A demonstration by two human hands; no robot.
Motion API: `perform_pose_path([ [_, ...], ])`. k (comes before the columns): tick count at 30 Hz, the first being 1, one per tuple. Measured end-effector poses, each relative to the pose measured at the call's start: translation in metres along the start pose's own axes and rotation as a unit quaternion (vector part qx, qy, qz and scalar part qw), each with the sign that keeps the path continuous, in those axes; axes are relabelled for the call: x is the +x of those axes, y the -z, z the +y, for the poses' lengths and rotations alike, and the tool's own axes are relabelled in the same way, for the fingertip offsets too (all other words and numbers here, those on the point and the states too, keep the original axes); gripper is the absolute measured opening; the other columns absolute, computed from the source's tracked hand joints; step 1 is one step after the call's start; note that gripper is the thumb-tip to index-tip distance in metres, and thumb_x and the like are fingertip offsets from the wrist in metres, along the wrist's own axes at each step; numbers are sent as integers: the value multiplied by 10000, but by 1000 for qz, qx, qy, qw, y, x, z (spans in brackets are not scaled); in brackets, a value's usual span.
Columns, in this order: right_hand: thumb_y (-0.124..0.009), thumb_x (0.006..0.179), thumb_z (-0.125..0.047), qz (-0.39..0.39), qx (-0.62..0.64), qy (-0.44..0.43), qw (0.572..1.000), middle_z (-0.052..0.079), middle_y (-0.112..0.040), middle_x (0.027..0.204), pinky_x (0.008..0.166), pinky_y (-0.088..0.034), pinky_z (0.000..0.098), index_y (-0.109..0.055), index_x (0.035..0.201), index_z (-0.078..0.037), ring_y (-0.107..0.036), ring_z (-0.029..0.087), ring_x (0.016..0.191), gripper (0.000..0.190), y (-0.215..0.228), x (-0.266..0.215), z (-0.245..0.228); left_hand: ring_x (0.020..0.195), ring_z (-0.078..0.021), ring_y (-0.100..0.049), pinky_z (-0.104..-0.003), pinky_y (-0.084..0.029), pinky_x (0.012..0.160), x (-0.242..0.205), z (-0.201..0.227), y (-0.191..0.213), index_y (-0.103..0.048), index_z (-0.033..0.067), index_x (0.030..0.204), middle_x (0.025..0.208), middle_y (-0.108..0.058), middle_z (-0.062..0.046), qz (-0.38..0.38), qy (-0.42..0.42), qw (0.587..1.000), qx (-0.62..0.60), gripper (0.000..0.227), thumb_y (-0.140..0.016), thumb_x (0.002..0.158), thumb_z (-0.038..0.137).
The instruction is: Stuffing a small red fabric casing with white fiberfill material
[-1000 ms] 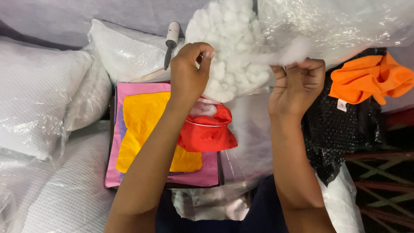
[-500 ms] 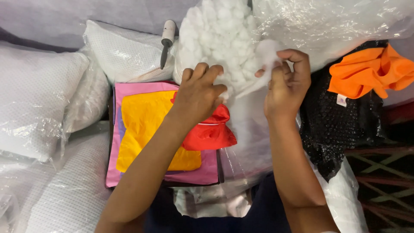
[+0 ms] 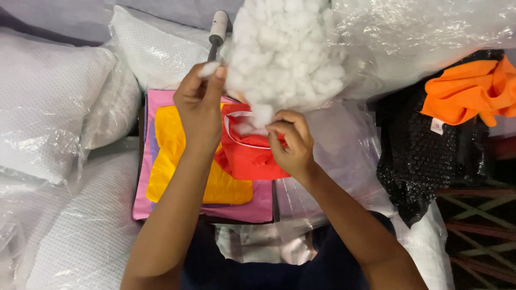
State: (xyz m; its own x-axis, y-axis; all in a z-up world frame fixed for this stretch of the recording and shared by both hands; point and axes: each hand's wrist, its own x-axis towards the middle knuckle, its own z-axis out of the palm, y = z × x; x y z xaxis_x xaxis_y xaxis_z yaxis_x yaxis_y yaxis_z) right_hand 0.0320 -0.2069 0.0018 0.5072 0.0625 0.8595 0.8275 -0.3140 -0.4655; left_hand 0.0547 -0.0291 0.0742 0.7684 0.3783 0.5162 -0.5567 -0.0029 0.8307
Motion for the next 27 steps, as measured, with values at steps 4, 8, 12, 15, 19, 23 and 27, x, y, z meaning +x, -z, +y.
perform_pose_path([
  [4, -674, 914, 67, -110, -82, 33, 990, 93, -634, 1040, 828, -602, 350, -706, 998, -35, -724, 275, 914, 136, -1, -28, 27, 747, -112, -592, -288, -522, 713, -39, -25, 29, -727, 58, 1025, 822, -652, -30, 54, 47, 997, 26, 43, -699, 1001, 79],
  [8, -769, 895, -168, -244, -123, -2, 962, 83, -669, 1124, 1002, -429, 476, -698, 1096, -59, -686, 268, 1048, 239, 12, -42, 38, 840, -129, -614, -305, -530, 799, -80, -68, 40, -723, 19, 1009, 874, -677, -57, 44, 121, 989, 73, 59, -712, 953, 4],
  [12, -876, 758, -324, -357, -205, -49, 910, 73, -603, 1362, 1114, -264, 690, -631, 1330, -118, -524, 314, 1309, 656, 21, -48, 43, 946, -291, -654, -379, -501, 864, -97, -88, 44, -774, 114, 996, 939, -733, -75, -19, 59, 968, 245, 134, -814, 882, 57],
  [15, -822, 779, -83, -318, -153, -39, 935, 115, -655, 1259, 1048, -496, 462, -684, 1209, -59, -629, 317, 1200, 452, 17, -67, 61, 1101, -288, -589, -441, -468, 999, -96, -94, 44, -776, 168, 949, 1031, -692, -15, -52, -16, 942, 331, 126, -831, 858, 101],
  [19, -823, 810, -167, -282, -143, 21, 949, 87, -669, 1129, 984, -523, 411, -717, 1040, -76, -679, 277, 1065, 270, 17, -53, 51, 1119, -346, -601, -486, -461, 1035, -100, -96, 45, -768, 97, 951, 1019, -680, -84, -67, 22, 956, 286, 93, -793, 878, 45],
  [23, -747, 911, -298, -212, -191, 16, 958, 76, -670, 1080, 936, -487, 415, -639, 1244, -105, -664, 266, 1016, 400, 7, -44, 36, 1301, -278, -523, -584, -243, 1095, -106, -89, 48, -785, 271, 952, 1001, -699, 46, -144, 3, 937, 319, 146, -766, 902, 135],
  [27, -775, 912, -278, -166, -190, -40, 967, 56, -722, 1072, 883, -471, 387, -652, 1329, -120, -662, 249, 998, 462, -7, -37, 26, 1319, -304, -517, -650, -148, 1089, -107, -78, 45, -791, 244, 933, 972, -725, 1, -204, -22, 931, 300, 208, -769, 843, 57],
])
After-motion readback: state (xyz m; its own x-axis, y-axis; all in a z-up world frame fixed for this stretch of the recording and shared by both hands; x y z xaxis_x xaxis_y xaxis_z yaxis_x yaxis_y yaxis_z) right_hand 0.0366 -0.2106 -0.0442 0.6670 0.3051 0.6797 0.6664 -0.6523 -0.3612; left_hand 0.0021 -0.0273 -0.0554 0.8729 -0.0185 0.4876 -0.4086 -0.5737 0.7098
